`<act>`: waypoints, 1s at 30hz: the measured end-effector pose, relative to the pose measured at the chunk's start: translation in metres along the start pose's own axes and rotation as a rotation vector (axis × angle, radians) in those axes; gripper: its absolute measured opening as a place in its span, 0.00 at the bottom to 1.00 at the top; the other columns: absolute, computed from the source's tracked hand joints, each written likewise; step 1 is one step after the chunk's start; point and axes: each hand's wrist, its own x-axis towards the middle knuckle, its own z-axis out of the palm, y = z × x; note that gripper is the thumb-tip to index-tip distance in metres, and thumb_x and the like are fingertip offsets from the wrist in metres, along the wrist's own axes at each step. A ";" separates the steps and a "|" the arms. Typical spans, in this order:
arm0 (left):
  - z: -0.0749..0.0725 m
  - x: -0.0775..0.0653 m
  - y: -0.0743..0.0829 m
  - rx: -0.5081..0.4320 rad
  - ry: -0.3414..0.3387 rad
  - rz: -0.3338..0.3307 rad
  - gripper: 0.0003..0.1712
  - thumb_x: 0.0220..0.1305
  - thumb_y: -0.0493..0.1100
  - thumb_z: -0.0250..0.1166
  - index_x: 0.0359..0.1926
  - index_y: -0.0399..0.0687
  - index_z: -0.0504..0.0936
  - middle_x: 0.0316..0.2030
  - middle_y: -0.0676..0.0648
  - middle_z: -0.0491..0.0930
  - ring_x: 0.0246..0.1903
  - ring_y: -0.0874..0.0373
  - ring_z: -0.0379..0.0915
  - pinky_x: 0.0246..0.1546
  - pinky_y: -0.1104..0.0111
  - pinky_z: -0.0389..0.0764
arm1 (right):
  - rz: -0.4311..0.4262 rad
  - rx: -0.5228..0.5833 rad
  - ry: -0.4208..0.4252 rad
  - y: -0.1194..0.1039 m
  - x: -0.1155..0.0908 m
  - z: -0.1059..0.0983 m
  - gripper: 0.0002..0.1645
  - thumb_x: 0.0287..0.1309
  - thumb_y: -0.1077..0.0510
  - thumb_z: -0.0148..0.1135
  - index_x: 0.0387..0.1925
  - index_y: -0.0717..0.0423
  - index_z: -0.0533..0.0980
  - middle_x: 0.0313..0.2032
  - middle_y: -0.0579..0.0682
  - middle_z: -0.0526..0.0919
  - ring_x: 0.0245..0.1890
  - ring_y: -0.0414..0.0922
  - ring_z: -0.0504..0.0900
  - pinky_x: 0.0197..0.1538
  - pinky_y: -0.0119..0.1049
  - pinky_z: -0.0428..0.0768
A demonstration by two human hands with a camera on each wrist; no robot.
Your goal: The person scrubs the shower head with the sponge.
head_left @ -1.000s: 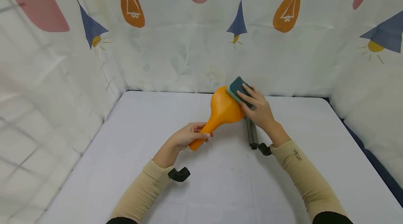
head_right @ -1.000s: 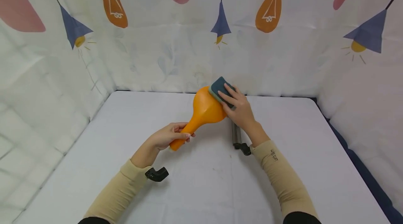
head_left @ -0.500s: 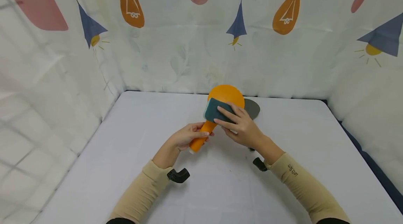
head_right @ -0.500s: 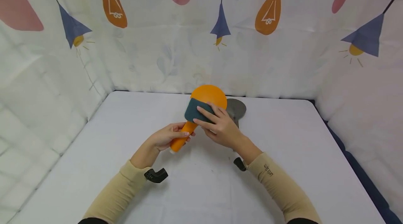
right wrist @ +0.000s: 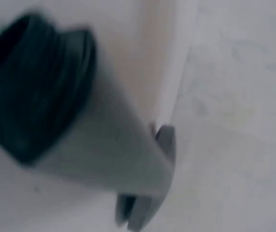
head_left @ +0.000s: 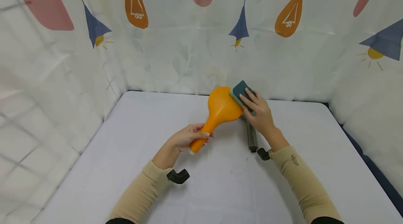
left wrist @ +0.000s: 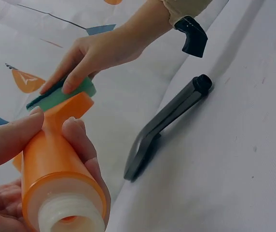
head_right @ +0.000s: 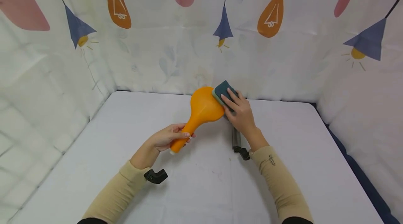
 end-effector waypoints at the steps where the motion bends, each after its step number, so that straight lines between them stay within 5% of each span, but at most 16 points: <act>1: 0.000 0.000 -0.001 0.000 0.001 -0.002 0.21 0.76 0.34 0.55 0.64 0.27 0.69 0.42 0.51 0.84 0.38 0.56 0.75 0.42 0.70 0.77 | -0.011 -0.001 -0.004 -0.004 0.000 0.002 0.29 0.51 0.72 0.74 0.57 0.65 0.81 0.61 0.68 0.77 0.62 0.74 0.71 0.59 0.71 0.71; 11: 0.001 0.004 -0.006 0.008 -0.001 -0.021 0.27 0.76 0.35 0.52 0.70 0.23 0.62 0.47 0.44 0.81 0.39 0.58 0.74 0.42 0.71 0.77 | -0.324 0.009 -0.211 -0.052 0.008 0.016 0.25 0.55 0.63 0.75 0.57 0.54 0.84 0.63 0.61 0.79 0.63 0.70 0.73 0.59 0.64 0.76; 14: 0.000 0.005 -0.006 0.010 0.006 -0.024 0.27 0.76 0.35 0.52 0.69 0.22 0.62 0.46 0.45 0.81 0.39 0.57 0.75 0.42 0.70 0.77 | -0.272 0.042 -0.197 -0.041 0.010 0.012 0.27 0.51 0.66 0.77 0.56 0.56 0.84 0.62 0.63 0.78 0.64 0.71 0.72 0.59 0.66 0.74; 22: -0.003 0.000 -0.001 0.007 0.016 -0.026 0.25 0.77 0.35 0.54 0.68 0.24 0.64 0.44 0.51 0.83 0.40 0.56 0.74 0.42 0.70 0.78 | 0.045 0.047 -0.043 -0.009 0.001 0.002 0.28 0.51 0.72 0.74 0.56 0.65 0.82 0.63 0.67 0.76 0.65 0.72 0.70 0.61 0.70 0.69; 25: -0.005 -0.001 -0.001 0.001 0.027 -0.022 0.23 0.76 0.35 0.54 0.66 0.27 0.67 0.43 0.51 0.83 0.40 0.56 0.74 0.42 0.70 0.78 | 0.038 0.049 -0.042 -0.016 -0.004 0.002 0.28 0.50 0.72 0.75 0.56 0.65 0.82 0.63 0.66 0.76 0.65 0.72 0.69 0.62 0.70 0.69; 30: -0.005 0.003 -0.003 -0.025 0.024 -0.021 0.25 0.77 0.34 0.52 0.68 0.25 0.64 0.45 0.48 0.81 0.40 0.56 0.73 0.42 0.70 0.78 | -0.138 0.059 -0.121 -0.043 -0.007 0.011 0.27 0.50 0.69 0.77 0.55 0.59 0.84 0.63 0.64 0.77 0.65 0.71 0.70 0.60 0.69 0.71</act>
